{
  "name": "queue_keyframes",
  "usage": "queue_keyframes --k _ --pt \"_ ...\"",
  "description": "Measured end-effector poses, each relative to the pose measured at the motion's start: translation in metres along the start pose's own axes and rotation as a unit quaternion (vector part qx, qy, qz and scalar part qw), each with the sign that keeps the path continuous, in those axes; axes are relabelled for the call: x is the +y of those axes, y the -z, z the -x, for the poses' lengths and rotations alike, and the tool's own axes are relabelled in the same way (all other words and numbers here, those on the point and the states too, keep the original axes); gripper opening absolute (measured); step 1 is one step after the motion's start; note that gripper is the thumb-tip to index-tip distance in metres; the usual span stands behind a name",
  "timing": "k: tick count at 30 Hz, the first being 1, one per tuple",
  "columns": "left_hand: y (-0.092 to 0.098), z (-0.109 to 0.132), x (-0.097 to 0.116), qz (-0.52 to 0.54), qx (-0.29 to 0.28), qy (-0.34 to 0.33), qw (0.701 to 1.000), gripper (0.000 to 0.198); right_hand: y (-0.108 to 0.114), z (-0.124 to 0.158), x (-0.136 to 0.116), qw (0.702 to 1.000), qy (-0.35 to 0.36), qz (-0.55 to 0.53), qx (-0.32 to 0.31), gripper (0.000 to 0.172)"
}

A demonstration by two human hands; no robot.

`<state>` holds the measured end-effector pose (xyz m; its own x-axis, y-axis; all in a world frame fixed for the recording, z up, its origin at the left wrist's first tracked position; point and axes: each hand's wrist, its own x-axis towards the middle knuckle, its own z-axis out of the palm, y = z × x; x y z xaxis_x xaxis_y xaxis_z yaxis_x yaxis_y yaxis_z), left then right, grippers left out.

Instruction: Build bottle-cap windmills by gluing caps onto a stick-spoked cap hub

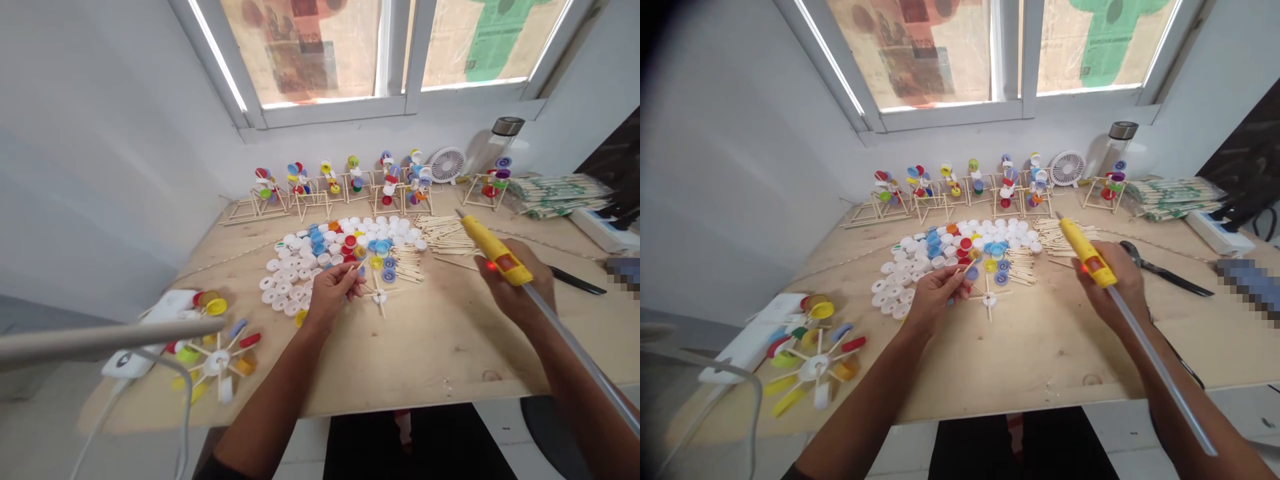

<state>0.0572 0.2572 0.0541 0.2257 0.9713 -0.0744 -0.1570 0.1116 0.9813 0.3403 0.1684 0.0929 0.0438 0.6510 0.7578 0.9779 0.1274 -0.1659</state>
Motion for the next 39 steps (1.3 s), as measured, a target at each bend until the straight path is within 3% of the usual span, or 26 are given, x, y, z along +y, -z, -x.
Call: queue_keyframes --k 8,18,27,39 --pt "-0.003 0.004 -0.002 -0.058 -0.008 -0.037 0.998 0.029 0.029 0.048 0.079 0.981 -0.054 0.168 -0.085 0.027" --pt "-0.004 0.014 0.004 -0.097 0.003 -0.051 0.994 0.028 0.041 0.072 0.147 0.968 0.045 0.173 -0.176 0.023" --pt "0.000 0.044 -0.012 -0.157 0.037 -0.058 0.985 0.022 0.047 0.073 0.155 0.955 0.006 0.146 -0.258 0.025" --pt "0.002 0.053 -0.022 -0.342 0.053 -0.134 0.929 0.019 0.048 0.079 0.186 0.940 0.039 0.148 -0.304 0.058"
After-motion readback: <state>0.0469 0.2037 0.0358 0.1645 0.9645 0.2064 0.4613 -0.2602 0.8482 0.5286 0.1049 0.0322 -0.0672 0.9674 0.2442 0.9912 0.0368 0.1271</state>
